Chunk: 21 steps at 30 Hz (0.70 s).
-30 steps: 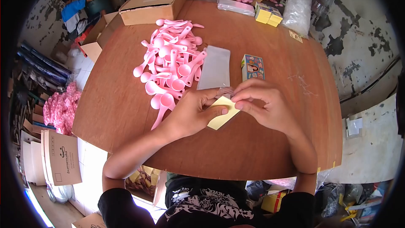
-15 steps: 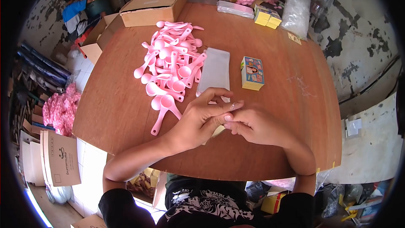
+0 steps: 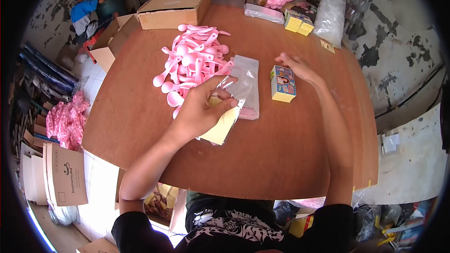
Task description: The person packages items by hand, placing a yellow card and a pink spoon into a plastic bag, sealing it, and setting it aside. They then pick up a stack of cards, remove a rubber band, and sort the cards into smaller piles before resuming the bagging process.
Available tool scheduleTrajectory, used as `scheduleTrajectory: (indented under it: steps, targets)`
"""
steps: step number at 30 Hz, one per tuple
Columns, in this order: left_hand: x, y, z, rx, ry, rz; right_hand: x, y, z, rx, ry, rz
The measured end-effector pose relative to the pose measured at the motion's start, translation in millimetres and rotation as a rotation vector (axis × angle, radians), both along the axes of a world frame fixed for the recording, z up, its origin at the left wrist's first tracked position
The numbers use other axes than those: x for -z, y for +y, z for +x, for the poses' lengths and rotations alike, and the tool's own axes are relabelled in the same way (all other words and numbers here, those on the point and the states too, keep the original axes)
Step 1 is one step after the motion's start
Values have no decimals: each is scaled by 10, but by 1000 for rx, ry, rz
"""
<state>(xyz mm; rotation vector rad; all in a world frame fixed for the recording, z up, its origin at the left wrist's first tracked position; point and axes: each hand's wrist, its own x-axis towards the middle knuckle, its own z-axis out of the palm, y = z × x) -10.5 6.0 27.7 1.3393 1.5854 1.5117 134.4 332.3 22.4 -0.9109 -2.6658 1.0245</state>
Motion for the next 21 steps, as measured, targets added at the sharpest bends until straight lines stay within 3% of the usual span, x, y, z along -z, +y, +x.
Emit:
scheduleTrajectory:
  steps: [7, 21]
  targets:
    - [14, 3, -52, -9, 22, -33, 137, 167, -6, 2, -66, -111]
    - [-51, -33, -107, -47, -19, 36, -27, -358, 134, -59, -123, -47]
